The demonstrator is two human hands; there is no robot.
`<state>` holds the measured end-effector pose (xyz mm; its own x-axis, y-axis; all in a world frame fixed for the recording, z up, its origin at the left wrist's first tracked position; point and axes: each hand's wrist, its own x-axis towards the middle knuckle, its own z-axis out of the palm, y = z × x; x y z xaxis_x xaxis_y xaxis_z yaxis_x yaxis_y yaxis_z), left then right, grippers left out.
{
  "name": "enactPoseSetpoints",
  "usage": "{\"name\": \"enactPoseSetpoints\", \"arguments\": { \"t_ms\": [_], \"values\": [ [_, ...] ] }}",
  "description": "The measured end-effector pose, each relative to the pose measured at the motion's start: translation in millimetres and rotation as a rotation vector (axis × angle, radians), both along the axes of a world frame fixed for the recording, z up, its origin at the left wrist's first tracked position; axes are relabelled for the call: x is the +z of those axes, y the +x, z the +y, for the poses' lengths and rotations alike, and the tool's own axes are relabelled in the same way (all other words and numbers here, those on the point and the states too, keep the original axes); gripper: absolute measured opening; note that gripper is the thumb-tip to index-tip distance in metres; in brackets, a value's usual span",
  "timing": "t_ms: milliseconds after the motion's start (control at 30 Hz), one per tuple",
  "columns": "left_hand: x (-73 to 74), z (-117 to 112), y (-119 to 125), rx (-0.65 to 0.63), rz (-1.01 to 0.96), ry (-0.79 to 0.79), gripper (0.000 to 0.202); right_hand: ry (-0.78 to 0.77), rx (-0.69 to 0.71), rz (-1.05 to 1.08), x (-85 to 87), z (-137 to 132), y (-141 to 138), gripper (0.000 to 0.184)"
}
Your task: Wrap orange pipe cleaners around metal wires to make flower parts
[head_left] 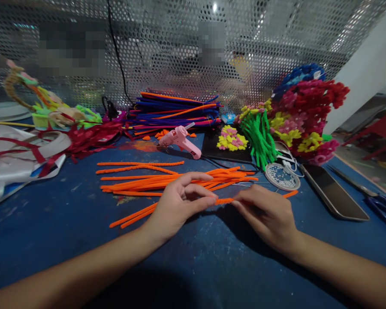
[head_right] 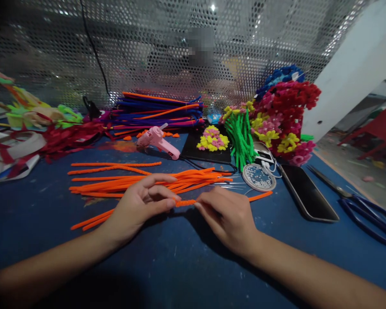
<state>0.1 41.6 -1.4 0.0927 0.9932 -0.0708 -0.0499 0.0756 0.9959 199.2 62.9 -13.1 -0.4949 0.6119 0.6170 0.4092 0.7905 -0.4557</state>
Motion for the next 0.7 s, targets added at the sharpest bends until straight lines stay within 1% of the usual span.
{"name": "enactPoseSetpoints", "arguments": {
  "t_ms": [67, 133, 200, 267, 333, 433, 567, 633, 700],
  "values": [
    [1.5, -2, 0, 0.031, 0.039, 0.044, 0.037, -0.011, -0.012, 0.005, 0.2, 0, 0, 0.008],
    [3.8, -5, -1, 0.061, 0.139, 0.149, 0.019, -0.016, -0.028, 0.005, 0.5, 1, 0, 0.009],
    [6.1, -9, -3, 0.058, 0.276, 0.304, 0.003, 0.006, -0.032, -0.005, 0.7, 0, -1, 0.008],
    [7.1, -13, -6, 0.022, 0.385, 0.455, 0.008, 0.060, -0.027, -0.034, 0.6, -1, -1, 0.008],
    [6.0, -15, -7, 0.008, 0.453, 0.540, 0.008, 0.119, -0.009, -0.081, -0.3, -2, -1, 0.007],
    [1.6, -18, -6, 0.020, 0.512, 0.537, 0.006, 0.202, 0.019, -0.136, -3.5, -4, -3, 0.006],
    [-0.6, -20, -1, -0.049, 0.471, 0.514, 0.006, 0.273, 0.069, -0.167, -7.4, -5, -3, 0.011],
    [1.7, -21, 2, -0.062, 0.454, 0.462, 0.006, 0.292, 0.077, -0.175, -7.3, -4, -3, 0.012],
    [5.0, -21, 5, -0.057, 0.411, 0.344, 0.006, 0.335, 0.065, -0.174, -5.7, -4, -2, 0.011]
  ]
}}
